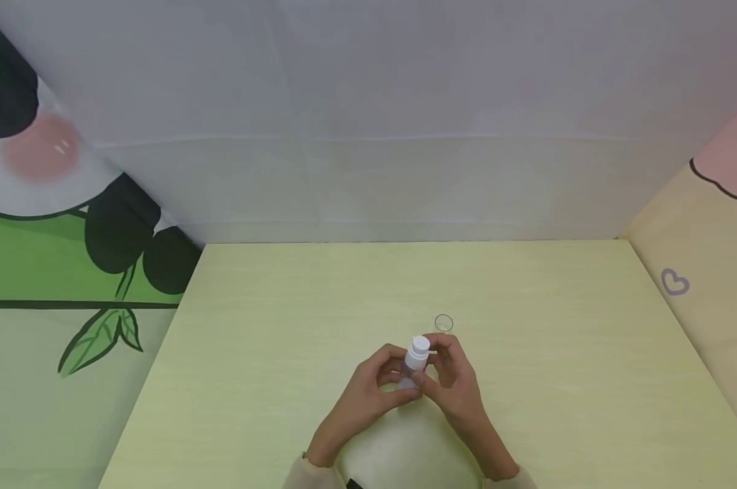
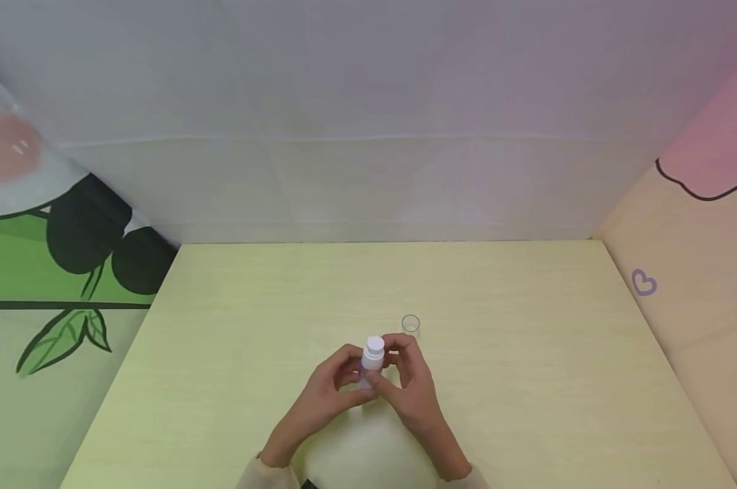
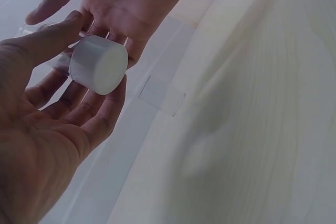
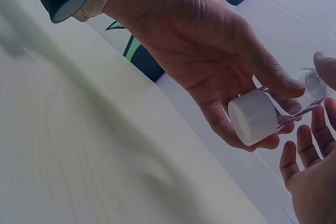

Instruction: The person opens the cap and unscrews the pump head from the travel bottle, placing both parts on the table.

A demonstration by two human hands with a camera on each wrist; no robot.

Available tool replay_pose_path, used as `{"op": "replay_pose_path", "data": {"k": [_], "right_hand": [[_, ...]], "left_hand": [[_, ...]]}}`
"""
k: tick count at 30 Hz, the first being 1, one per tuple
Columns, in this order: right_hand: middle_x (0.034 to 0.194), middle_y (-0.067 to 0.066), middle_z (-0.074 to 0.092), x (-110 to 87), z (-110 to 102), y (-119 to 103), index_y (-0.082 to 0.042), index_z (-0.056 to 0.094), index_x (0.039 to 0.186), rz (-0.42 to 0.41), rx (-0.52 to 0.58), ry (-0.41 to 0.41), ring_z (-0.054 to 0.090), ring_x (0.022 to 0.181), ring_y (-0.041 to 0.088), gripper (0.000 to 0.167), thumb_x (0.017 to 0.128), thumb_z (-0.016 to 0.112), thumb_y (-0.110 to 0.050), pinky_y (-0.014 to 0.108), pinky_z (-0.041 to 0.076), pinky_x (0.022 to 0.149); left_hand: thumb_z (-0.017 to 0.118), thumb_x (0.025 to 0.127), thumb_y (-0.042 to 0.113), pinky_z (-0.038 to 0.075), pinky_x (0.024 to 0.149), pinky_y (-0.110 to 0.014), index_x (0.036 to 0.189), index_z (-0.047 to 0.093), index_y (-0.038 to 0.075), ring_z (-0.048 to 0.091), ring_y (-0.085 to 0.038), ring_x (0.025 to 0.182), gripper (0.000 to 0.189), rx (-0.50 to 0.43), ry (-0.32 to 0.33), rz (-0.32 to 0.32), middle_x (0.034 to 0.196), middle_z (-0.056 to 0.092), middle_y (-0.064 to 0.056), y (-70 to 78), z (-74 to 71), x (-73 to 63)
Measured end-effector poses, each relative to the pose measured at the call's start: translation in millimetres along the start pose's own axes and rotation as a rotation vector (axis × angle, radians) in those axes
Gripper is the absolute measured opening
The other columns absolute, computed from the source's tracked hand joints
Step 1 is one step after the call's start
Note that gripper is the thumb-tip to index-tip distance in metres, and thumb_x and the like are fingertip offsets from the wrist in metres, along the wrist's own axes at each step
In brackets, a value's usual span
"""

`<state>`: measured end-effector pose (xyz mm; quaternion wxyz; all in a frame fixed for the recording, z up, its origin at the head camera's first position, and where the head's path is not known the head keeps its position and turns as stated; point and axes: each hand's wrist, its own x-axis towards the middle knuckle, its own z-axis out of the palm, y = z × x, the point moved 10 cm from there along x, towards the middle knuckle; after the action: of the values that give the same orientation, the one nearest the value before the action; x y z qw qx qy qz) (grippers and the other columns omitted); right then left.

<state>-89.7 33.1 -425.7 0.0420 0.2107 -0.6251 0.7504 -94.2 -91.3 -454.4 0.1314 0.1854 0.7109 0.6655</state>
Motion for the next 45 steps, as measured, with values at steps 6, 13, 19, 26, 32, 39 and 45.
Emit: {"op": "replay_pose_path", "data": {"k": [6,13,19,26,32,39,45], "right_hand": [[0.125,-0.006,0.060,-2.2,2,-2,0.011,0.049,0.128,-0.020,-0.014,0.010,0.058,0.114,0.007,0.038,0.093,0.063,0.015,0.021,0.049,0.099],[0.128,-0.008,0.064,-8.5,4,-1,0.005,0.056,0.135,0.018,-0.035,0.005,0.061,0.112,0.007,0.037,0.098,0.054,0.012,0.021,0.051,0.100],[0.132,-0.006,0.060,-10.4,7,-2,0.003,0.050,0.142,0.036,-0.048,0.003,0.059,0.117,0.007,0.045,0.098,0.057,0.009,0.022,0.050,0.101],[0.125,-0.007,0.060,-12.1,8,-2,0.005,0.047,0.130,0.039,-0.050,0.038,0.059,0.114,0.005,0.045,0.091,0.066,0.014,0.020,0.047,0.100],[0.122,-0.008,0.063,-14.4,11,-5,0.004,0.052,0.130,0.054,-0.051,0.041,0.059,0.111,0.005,0.039,0.094,0.064,0.012,0.020,0.048,0.101],[0.127,-0.009,0.068,-17.4,16,-9,0.006,0.056,0.134,0.042,-0.079,0.017,0.063,0.112,0.006,0.034,0.100,0.052,0.010,0.021,0.050,0.102],[0.134,-0.006,0.068,-19.0,21,-10,0.003,0.056,0.140,0.054,-0.076,-0.012,0.063,0.121,0.008,0.039,0.102,0.050,0.007,0.023,0.050,0.105]], "left_hand": [[0.082,0.090,0.013,0.059,0.098,-0.025,0.128,0.061,0.016,0.068,-0.009,0.106,0.043,0.000,-0.010,0.014,0.118,0.072,-0.011,2.2,0.2,-3.4],[0.083,0.089,0.011,0.060,0.096,-0.029,0.129,0.061,0.014,0.069,-0.010,0.106,0.045,-0.020,-0.021,0.011,0.119,0.072,-0.013,5.1,-2.4,-7.5],[0.083,0.089,0.011,0.060,0.096,-0.028,0.129,0.061,0.014,0.069,-0.009,0.106,0.045,-0.024,-0.029,0.015,0.119,0.072,-0.013,7.6,-2.3,-10.3],[0.082,0.090,0.010,0.059,0.097,-0.026,0.129,0.061,0.013,0.068,-0.007,0.105,0.045,-0.014,-0.054,0.049,0.115,0.072,-0.015,9.8,1.5,-13.0],[0.082,0.090,0.011,0.059,0.096,-0.026,0.129,0.061,0.012,0.068,-0.008,0.104,0.044,-0.015,-0.065,0.058,0.115,0.071,-0.016,9.8,1.5,-16.5],[0.082,0.090,0.011,0.060,0.095,-0.027,0.132,0.061,0.012,0.069,-0.010,0.106,0.047,-0.037,-0.070,0.026,0.121,0.070,-0.016,8.6,-1.1,-20.2],[0.083,0.089,0.011,0.060,0.095,-0.026,0.132,0.061,0.011,0.068,-0.007,0.106,0.048,-0.039,-0.055,0.013,0.123,0.069,-0.015,8.4,-4.2,-23.0]]}}
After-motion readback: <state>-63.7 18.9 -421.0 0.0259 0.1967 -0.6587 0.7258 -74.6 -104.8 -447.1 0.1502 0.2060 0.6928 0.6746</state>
